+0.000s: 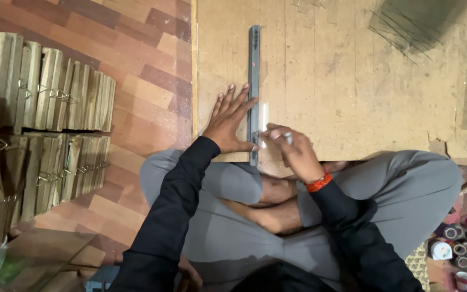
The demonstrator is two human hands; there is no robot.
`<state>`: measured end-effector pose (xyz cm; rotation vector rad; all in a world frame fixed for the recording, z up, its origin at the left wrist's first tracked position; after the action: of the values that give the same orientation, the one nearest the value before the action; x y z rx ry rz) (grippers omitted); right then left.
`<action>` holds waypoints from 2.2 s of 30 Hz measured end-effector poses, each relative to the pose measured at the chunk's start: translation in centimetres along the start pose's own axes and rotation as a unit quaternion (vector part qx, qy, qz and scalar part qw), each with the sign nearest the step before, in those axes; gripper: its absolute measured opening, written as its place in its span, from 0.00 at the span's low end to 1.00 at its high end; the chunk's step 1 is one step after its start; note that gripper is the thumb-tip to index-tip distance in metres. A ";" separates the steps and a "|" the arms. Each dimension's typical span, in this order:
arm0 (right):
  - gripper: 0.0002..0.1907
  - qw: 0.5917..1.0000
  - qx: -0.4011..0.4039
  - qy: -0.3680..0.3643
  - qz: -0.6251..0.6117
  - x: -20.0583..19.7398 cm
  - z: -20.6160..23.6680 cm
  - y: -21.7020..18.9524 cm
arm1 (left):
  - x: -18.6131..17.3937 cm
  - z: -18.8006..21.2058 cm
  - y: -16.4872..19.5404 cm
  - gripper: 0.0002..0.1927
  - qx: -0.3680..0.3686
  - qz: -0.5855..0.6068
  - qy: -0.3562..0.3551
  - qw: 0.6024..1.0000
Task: The person measures and marks a transparent sheet using a ruler and marker, then places a framed picture on the table and wraps it with purple decorative tape. The person handles the tape roll, aligns it along the frame edges, and smooths it down.
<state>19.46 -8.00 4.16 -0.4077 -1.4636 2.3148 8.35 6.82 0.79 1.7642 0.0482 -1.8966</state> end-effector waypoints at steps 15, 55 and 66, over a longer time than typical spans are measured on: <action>0.26 0.985 -0.152 0.085 -0.011 -0.4 6.6 -1.0 | -0.5 0.3 0.5 0.70 -0.004 0.003 0.014 1.000; 0.11 0.898 -0.261 0.061 0.348 1.5 -12.7 -13.8 | -1.5 0.4 0.7 0.66 -0.008 0.035 0.031 0.999; 0.09 0.913 -0.240 0.019 0.328 3.2 0.9 -8.9 | -1.1 0.5 0.6 0.66 -0.012 0.019 0.035 0.999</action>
<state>17.57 -3.79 12.43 -1.2405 -2.1216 2.3391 8.12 6.51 2.10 1.8022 0.0618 -1.8003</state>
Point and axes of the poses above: each hand's wrist, its own z-axis away from the middle knuckle, its own x-axis out of the palm, y = z × x, the point moved 8 cm from there along -z, towards the middle knuckle, and after that the axes turned 14 degrees about -z, right-handed, at the moved point
